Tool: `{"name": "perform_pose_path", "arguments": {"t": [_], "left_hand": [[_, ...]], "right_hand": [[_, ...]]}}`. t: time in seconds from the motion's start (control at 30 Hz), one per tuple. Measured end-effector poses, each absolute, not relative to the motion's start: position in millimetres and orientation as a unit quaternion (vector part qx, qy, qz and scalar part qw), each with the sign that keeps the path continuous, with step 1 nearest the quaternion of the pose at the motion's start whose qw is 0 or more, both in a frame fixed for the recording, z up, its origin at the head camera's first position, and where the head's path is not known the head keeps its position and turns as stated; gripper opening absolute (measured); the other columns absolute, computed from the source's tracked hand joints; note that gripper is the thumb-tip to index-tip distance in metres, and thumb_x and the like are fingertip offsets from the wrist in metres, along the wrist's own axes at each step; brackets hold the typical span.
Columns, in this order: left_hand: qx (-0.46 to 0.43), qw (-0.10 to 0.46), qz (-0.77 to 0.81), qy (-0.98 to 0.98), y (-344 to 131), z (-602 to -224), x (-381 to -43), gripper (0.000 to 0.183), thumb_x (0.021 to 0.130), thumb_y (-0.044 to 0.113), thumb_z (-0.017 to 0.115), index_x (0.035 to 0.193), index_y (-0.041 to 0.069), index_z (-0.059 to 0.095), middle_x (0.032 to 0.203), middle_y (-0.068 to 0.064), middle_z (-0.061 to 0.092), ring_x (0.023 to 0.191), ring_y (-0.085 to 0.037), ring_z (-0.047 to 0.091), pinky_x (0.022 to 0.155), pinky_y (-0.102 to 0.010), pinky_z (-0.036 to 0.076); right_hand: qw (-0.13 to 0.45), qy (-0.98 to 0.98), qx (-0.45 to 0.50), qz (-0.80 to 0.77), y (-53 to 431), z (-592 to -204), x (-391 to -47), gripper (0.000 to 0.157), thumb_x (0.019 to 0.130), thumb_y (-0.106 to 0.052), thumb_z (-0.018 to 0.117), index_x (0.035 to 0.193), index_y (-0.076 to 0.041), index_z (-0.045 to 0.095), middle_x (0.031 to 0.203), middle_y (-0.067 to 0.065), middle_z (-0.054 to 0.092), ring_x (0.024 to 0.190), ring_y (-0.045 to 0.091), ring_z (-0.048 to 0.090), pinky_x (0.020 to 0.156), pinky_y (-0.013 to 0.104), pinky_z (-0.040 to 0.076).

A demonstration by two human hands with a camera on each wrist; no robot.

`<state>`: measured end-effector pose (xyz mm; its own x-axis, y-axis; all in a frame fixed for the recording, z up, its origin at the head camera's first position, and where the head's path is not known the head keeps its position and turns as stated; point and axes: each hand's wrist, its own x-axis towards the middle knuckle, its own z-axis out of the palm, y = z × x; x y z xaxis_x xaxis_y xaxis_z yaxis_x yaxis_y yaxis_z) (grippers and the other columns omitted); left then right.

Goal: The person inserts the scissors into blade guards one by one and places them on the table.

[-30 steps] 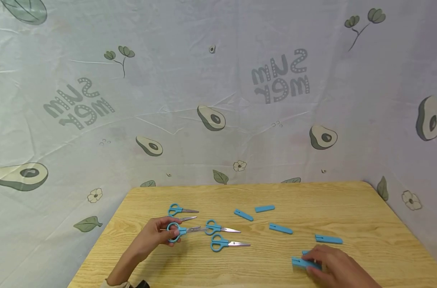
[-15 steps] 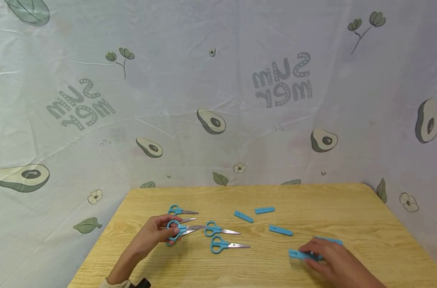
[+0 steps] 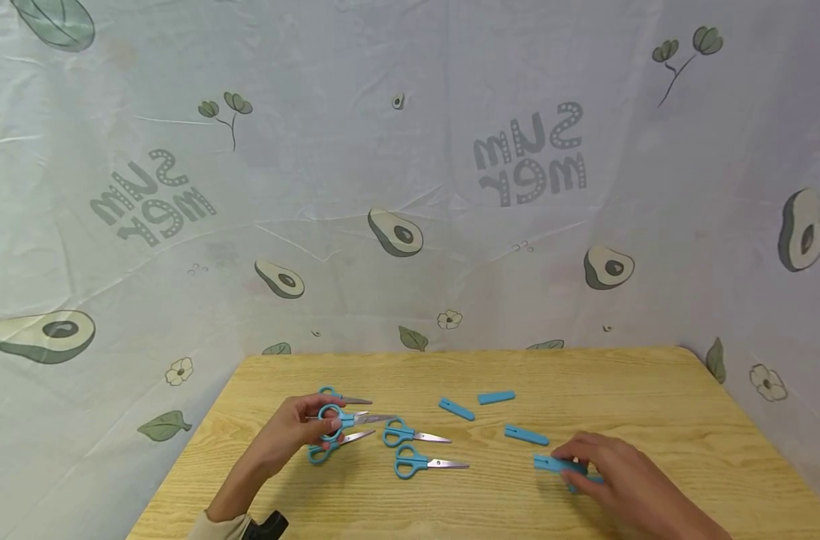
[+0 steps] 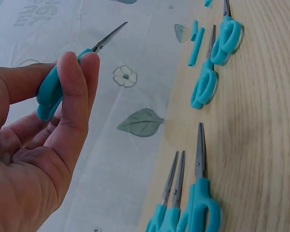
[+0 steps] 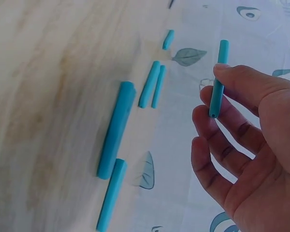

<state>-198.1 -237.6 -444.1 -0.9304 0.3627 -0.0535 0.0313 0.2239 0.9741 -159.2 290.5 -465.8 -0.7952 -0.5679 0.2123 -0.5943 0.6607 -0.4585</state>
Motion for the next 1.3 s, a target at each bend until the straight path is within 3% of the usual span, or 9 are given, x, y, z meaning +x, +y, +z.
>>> {"name": "perform_pose_path", "arguments": {"t": [0.13, 0.33, 0.6, 0.77, 0.9, 1.1, 1.3], "left_hand": [[0.130, 0.136, 0.611, 0.769, -235, -444, -201, 0.046, 0.102, 0.016, 0.076, 0.142, -0.005, 0.064, 0.099, 0.000, 0.068, 0.090, -0.016, 0.079, 0.076, -0.029, 0.068], [0.129, 0.142, 0.617, 0.763, -231, -444, -204, 0.050, 0.103, 0.014, 0.075, 0.143, -0.011, 0.059, 0.098, 0.001, 0.068, 0.090, -0.017, 0.078, 0.077, -0.029, 0.068], [0.129, 0.141, 0.626, 0.756, -224, -446, -208, 0.043, 0.103, 0.014, 0.074, 0.140, -0.005, 0.064, 0.100, 0.001, 0.072, 0.091, -0.017, 0.080, 0.080, -0.035, 0.069], [0.129, 0.140, 0.625, 0.757, -219, -446, -210, 0.044, 0.102, 0.016, 0.075, 0.140, -0.004, 0.065, 0.099, 0.001, 0.069, 0.097, -0.027, 0.081, 0.079, -0.030, 0.068], [0.126, 0.141, 0.630, 0.753, -216, -445, -211, 0.043, 0.102, 0.015, 0.075, 0.140, -0.004, 0.064, 0.099, 0.001, 0.070, 0.101, -0.035, 0.080, 0.080, -0.033, 0.069], [0.129, 0.144, 0.630, 0.752, -214, -446, -214, 0.043, 0.102, 0.015, 0.075, 0.140, -0.003, 0.065, 0.098, 0.003, 0.070, 0.094, -0.022, 0.082, 0.080, -0.034, 0.069], [0.130, 0.144, 0.635, 0.748, -213, -447, -216, 0.044, 0.102, 0.015, 0.076, 0.141, -0.004, 0.064, 0.099, 0.003, 0.071, 0.095, -0.024, 0.082, 0.080, -0.035, 0.069]], "right_hand": [[0.040, -0.905, 0.323, 0.274, 287, -464, -161, 0.018, 0.099, -0.017, 0.078, 0.117, -0.016, 0.079, 0.105, -0.015, 0.072, 0.089, -0.011, 0.062, 0.063, 0.020, 0.054], [0.050, -0.904, 0.326, 0.274, 282, -463, -165, 0.019, 0.098, -0.016, 0.080, 0.117, -0.016, 0.079, 0.102, -0.016, 0.071, 0.087, -0.012, 0.060, 0.061, 0.020, 0.052], [0.049, -0.905, 0.318, 0.278, 275, -460, -170, 0.019, 0.100, -0.019, 0.077, 0.119, -0.019, 0.078, 0.105, -0.011, 0.073, 0.089, -0.010, 0.062, 0.064, 0.022, 0.055], [0.050, -0.901, 0.319, 0.291, 272, -462, -172, 0.019, 0.100, -0.019, 0.077, 0.119, -0.021, 0.077, 0.106, -0.012, 0.073, 0.090, -0.011, 0.061, 0.062, 0.021, 0.054], [0.048, -0.900, 0.318, 0.293, 270, -462, -175, 0.019, 0.101, -0.019, 0.077, 0.120, -0.021, 0.077, 0.107, -0.011, 0.073, 0.090, -0.010, 0.062, 0.063, 0.021, 0.055], [0.038, -0.903, 0.313, 0.292, 267, -461, -177, 0.020, 0.101, -0.020, 0.077, 0.121, -0.019, 0.078, 0.108, -0.010, 0.073, 0.087, -0.010, 0.061, 0.063, 0.022, 0.055], [0.043, -0.908, 0.303, 0.286, 268, -458, -179, 0.019, 0.101, -0.021, 0.077, 0.120, -0.021, 0.077, 0.108, -0.011, 0.073, 0.090, -0.008, 0.063, 0.063, 0.022, 0.055]]}}
